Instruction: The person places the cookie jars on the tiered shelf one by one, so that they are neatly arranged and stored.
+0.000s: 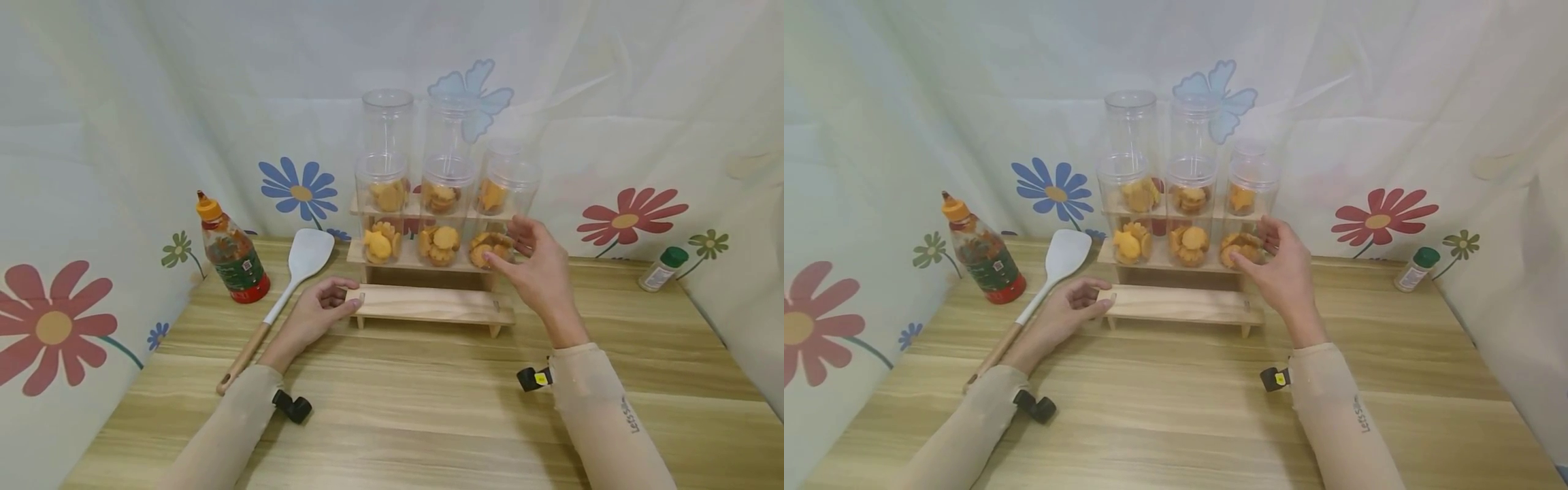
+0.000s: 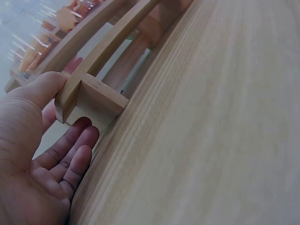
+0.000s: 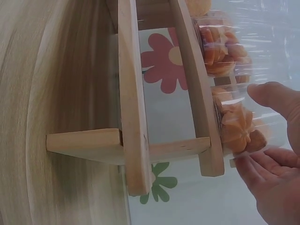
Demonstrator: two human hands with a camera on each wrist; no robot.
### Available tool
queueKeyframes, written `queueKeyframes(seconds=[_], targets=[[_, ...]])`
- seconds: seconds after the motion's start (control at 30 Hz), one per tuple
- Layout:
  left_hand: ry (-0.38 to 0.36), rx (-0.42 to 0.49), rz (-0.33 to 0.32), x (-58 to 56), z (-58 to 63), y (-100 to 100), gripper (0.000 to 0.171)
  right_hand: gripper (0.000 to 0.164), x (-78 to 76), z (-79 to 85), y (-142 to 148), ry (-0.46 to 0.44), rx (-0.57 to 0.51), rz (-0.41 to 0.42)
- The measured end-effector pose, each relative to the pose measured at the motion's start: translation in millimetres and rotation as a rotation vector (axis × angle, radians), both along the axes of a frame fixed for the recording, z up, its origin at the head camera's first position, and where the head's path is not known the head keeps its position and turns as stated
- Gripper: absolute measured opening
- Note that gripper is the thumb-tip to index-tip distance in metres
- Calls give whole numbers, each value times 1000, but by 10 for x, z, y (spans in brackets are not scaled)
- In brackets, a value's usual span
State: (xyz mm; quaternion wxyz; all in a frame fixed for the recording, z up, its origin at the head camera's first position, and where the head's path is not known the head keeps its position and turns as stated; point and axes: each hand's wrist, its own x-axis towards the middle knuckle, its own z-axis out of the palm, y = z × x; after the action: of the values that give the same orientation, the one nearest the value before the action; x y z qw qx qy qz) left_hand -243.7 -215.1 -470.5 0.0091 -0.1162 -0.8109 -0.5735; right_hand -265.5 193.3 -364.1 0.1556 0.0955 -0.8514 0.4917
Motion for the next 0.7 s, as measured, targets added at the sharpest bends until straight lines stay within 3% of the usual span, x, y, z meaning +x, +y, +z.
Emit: queueKeyframes(seconds=[0.2, 0.4, 0.53, 0.7], targets=[[-2, 1, -4, -27, -36, 29, 34, 87, 6, -14, 26, -13, 68, -11], [1, -32, -1, -47, -39, -15, 38, 109, 76, -10, 53, -12, 150, -25], [20, -76, 11, -24, 135, -122, 48, 119, 175, -2, 102, 0, 238, -45], [93, -99, 13, 58, 524, -246, 63, 126, 301, -11, 205, 67, 392, -15]])
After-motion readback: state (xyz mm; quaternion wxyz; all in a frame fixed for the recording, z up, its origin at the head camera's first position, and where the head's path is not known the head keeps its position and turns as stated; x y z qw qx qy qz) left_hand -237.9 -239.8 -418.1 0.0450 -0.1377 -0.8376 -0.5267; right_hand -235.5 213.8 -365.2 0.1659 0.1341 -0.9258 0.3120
